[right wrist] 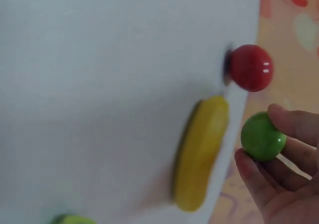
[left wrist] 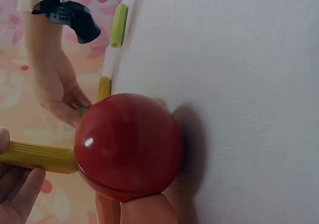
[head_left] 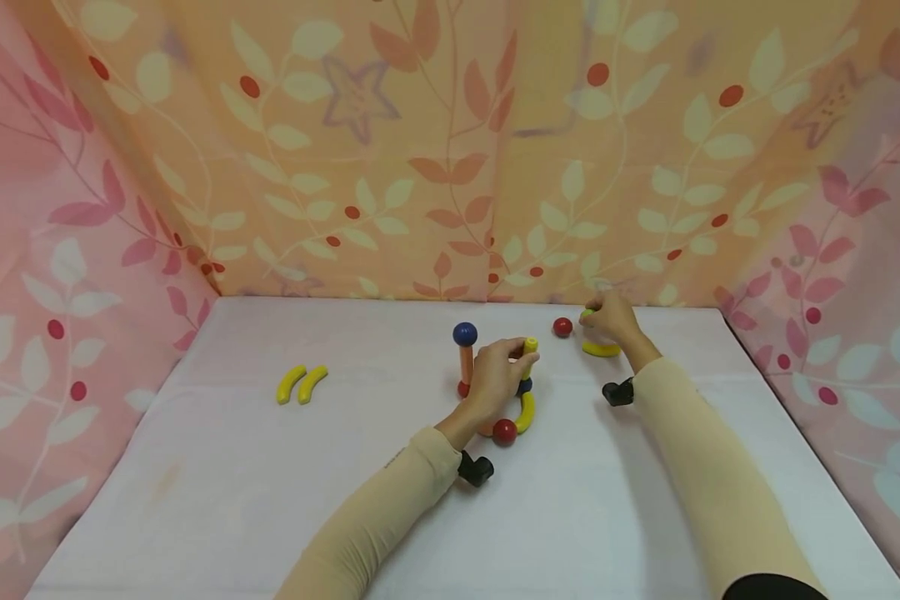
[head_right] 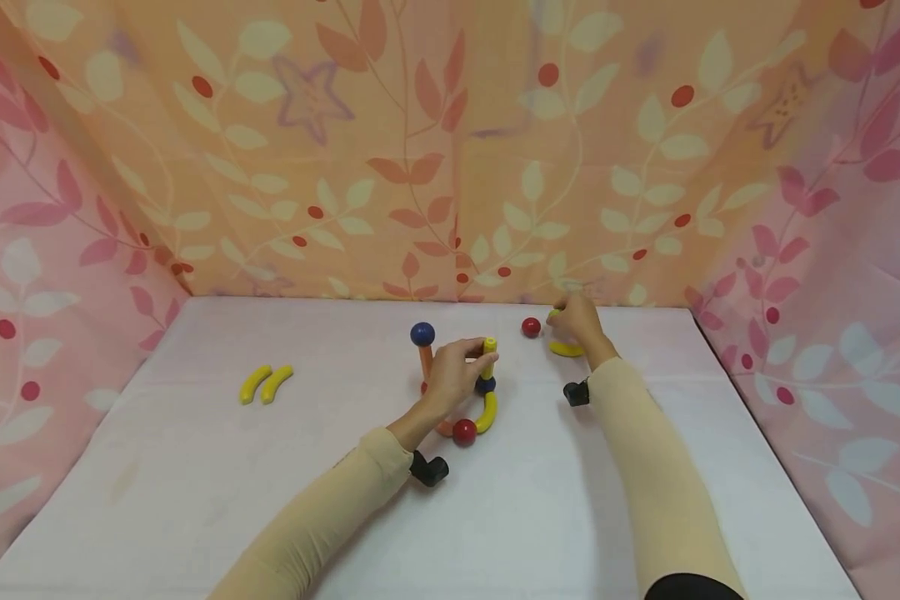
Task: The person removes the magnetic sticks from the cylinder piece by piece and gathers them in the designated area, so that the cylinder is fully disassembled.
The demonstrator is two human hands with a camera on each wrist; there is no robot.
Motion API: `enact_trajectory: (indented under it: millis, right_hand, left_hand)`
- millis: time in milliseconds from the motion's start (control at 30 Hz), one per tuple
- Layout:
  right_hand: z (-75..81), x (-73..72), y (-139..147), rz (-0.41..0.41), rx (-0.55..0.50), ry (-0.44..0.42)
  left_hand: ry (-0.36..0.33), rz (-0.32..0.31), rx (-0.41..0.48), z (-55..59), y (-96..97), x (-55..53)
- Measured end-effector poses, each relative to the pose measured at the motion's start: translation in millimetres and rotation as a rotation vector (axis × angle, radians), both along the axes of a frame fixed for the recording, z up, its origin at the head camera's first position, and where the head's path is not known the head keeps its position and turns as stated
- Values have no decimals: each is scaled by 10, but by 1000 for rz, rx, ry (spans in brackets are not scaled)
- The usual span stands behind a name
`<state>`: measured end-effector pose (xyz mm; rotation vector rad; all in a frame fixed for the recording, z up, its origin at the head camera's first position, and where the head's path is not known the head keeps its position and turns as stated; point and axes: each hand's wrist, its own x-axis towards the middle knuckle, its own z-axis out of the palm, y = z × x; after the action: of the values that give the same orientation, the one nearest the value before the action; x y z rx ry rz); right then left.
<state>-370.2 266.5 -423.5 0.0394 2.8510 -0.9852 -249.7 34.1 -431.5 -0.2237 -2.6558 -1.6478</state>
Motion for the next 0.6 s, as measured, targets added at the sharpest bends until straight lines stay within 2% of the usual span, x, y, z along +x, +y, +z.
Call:
enact_trajectory:
  millis: [133,233,467,600]
  right_hand:
    - [-133,-20,40,-8,25,30]
    - [-174,-8,43,8,45,67]
    - [-156,41,47,28,86,75]
    - [-100,77,58,14,47,53]
  left_hand:
    - [18,0,-3,-6,5,1]
    - [27,-4,-3,-10,12,2]
    - [15,-8,8,-13,15,7]
    - [10,-2,17,-17,15,5]
